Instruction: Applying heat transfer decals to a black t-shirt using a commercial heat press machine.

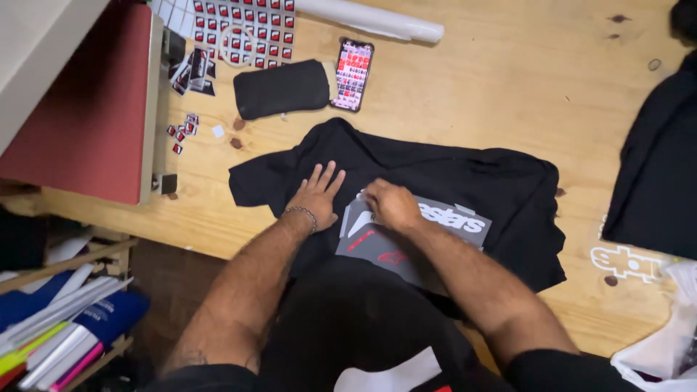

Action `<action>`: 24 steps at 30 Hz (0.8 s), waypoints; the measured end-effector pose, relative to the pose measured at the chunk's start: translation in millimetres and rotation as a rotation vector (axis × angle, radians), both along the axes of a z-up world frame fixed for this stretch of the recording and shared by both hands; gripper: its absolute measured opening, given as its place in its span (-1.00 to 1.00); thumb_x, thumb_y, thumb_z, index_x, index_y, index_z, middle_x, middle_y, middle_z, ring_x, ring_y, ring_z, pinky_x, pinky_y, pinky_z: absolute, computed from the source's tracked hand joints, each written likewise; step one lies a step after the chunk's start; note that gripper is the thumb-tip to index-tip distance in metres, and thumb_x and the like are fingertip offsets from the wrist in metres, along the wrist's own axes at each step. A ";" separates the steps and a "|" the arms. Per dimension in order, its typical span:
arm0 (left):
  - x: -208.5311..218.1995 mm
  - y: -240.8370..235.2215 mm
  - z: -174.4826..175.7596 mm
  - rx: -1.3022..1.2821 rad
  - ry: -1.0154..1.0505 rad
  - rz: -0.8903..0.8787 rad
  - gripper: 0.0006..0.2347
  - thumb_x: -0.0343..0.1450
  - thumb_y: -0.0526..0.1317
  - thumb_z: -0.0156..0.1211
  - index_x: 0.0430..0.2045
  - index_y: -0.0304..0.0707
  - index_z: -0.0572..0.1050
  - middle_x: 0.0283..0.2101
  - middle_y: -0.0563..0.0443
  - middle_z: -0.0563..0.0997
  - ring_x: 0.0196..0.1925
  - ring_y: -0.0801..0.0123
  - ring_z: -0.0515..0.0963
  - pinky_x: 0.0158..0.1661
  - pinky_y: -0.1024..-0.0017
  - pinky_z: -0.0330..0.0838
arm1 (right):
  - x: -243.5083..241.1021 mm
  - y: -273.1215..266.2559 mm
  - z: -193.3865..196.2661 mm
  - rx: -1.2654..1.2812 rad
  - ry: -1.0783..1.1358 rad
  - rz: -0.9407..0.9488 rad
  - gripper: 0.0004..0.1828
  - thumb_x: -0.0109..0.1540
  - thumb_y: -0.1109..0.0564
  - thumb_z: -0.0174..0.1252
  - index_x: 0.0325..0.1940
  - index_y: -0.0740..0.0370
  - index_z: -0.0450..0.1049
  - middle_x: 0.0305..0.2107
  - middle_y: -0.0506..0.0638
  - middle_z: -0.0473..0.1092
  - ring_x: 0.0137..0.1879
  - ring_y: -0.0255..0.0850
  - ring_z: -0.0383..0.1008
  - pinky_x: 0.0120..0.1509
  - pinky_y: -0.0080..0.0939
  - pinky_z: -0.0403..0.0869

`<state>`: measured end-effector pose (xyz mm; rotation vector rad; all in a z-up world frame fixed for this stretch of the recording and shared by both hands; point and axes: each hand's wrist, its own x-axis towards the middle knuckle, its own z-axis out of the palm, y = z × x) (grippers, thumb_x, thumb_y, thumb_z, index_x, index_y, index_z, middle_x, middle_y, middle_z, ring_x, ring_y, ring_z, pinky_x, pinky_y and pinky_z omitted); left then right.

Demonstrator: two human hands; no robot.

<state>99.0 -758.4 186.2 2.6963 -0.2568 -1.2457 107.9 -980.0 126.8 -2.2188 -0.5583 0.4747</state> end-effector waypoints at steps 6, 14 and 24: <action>-6.9 1.4 0.1 0.017 -0.059 -0.028 -0.10 0.31 -0.14 0.34 0.51 -0.01 -0.18 0.59 -0.09 -0.35 0.61 -0.05 -0.31 0.44 -0.05 -0.08 | -31.5 -19.6 22.0 -0.108 0.095 -0.053 -0.91 0.24 0.12 0.20 -0.20 0.09 0.58 -0.21 0.05 0.52 -0.09 0.11 0.55 -0.03 0.07 0.50; -9.4 2.2 7.7 -0.077 -0.039 0.000 -0.32 0.40 -0.22 0.14 0.46 0.33 0.04 0.58 -0.18 -0.34 0.59 -0.20 -0.31 0.42 -0.19 -0.12 | -75.9 -22.9 9.8 -0.204 0.172 -0.132 -0.79 0.18 0.12 0.22 -0.11 0.07 0.60 -0.17 0.04 0.56 -0.06 0.08 0.57 0.00 0.01 0.51; -38.3 19.2 -4.7 -0.191 -0.191 -0.326 -0.50 0.48 -0.26 -0.06 0.32 0.52 0.27 0.57 0.02 -0.26 0.59 -0.16 -0.30 0.35 -0.44 -0.27 | -95.2 35.1 -14.1 0.004 0.357 -0.541 -0.52 0.20 -0.17 0.30 0.01 0.22 0.52 -0.40 0.06 0.54 -0.28 -0.13 0.58 -0.14 -0.14 0.53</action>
